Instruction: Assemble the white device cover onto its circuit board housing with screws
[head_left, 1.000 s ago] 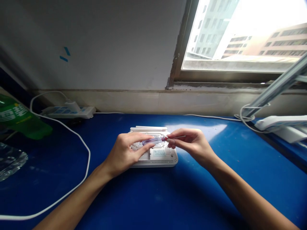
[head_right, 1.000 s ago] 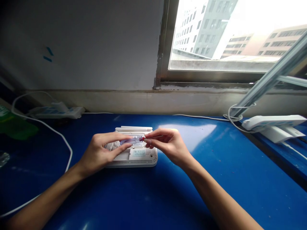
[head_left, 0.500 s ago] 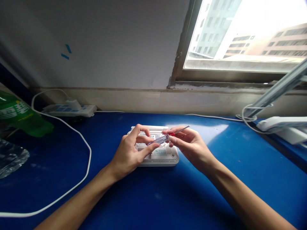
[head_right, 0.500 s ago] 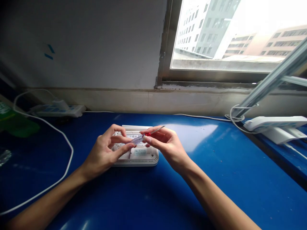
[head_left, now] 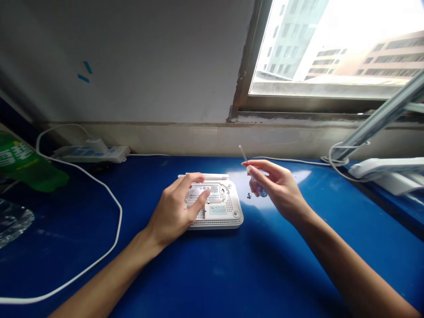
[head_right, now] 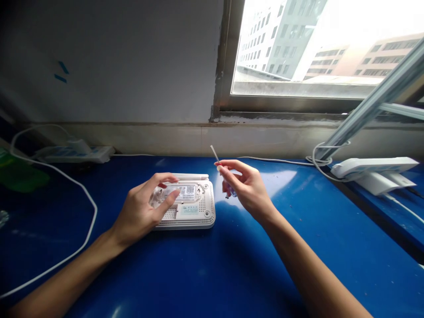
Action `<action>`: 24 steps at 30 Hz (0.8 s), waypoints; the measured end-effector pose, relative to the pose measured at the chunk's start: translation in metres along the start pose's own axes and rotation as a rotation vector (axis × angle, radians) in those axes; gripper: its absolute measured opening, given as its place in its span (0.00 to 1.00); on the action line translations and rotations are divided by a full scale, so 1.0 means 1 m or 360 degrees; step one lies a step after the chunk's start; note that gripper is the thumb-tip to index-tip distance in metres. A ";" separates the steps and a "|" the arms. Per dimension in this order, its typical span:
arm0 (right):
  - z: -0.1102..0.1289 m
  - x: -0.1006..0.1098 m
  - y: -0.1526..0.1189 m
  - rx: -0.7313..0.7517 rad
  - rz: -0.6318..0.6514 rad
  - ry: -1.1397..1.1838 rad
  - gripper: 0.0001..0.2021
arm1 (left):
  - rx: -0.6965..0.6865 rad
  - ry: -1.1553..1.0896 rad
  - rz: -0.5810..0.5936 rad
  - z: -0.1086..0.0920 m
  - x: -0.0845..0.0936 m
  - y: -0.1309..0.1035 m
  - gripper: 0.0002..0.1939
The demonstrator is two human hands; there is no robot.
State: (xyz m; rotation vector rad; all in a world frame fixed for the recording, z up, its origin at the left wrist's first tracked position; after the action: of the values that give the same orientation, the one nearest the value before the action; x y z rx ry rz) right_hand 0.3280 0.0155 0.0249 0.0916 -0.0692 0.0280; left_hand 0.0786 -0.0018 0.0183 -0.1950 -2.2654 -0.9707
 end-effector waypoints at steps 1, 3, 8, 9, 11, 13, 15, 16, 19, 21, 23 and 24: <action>0.002 0.001 -0.001 0.0072 0.0000 -0.0219 0.14 | -0.0005 0.0027 -0.0039 0.001 0.002 0.000 0.16; 0.007 -0.003 -0.004 0.0208 0.0051 -0.0520 0.13 | -0.0096 0.0073 -0.0059 0.001 0.003 0.002 0.21; 0.012 -0.028 -0.017 0.0450 0.0294 -0.0735 0.09 | -0.0590 0.0129 0.0113 -0.008 -0.004 0.003 0.14; 0.011 -0.032 -0.019 0.0480 0.0322 -0.0749 0.09 | -0.0652 0.0119 0.0134 -0.009 -0.005 0.002 0.12; 0.009 -0.037 -0.021 0.0485 0.0348 -0.0748 0.09 | -0.0717 0.0101 0.0167 -0.011 -0.008 0.000 0.10; 0.007 -0.038 -0.022 0.0434 0.0350 -0.0701 0.09 | -0.0714 0.0100 0.0164 -0.010 -0.008 -0.001 0.08; 0.003 -0.037 -0.023 0.0315 0.0390 -0.0542 0.10 | -0.0677 0.0094 0.0132 -0.009 -0.007 0.000 0.07; 0.001 -0.037 -0.023 0.0226 0.0442 -0.0426 0.10 | -0.0658 0.0081 0.0109 -0.009 -0.006 0.000 0.06; -0.008 -0.041 -0.023 -0.0036 0.0587 -0.0129 0.10 | -0.0623 0.0009 0.0055 -0.009 -0.002 0.002 0.06; -0.010 -0.044 -0.023 -0.0075 0.0590 -0.0048 0.12 | -0.0613 -0.0033 0.0056 -0.010 -0.001 0.002 0.07; -0.012 -0.047 -0.022 -0.0031 0.0521 -0.0035 0.13 | -0.0599 -0.0061 0.0073 -0.011 -0.002 0.002 0.07; -0.012 -0.048 -0.022 0.0012 0.0484 -0.0047 0.13 | -0.0595 -0.0072 0.0078 -0.011 -0.002 0.002 0.07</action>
State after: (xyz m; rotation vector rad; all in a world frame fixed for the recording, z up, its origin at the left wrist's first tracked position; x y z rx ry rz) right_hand 0.2812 -0.0063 0.0076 0.0885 -0.1119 0.3308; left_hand 0.0868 -0.0078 0.0241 -0.4349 -2.0899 -1.3689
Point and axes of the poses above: each hand's wrist, its own y-axis towards the middle knuckle, its own x-axis out of the back of the hand, z = x × y, the point moved 5 cm from there along y, towards the middle knuckle, and after that the axes turned 9 degrees about -x, right-handed, at the moved point
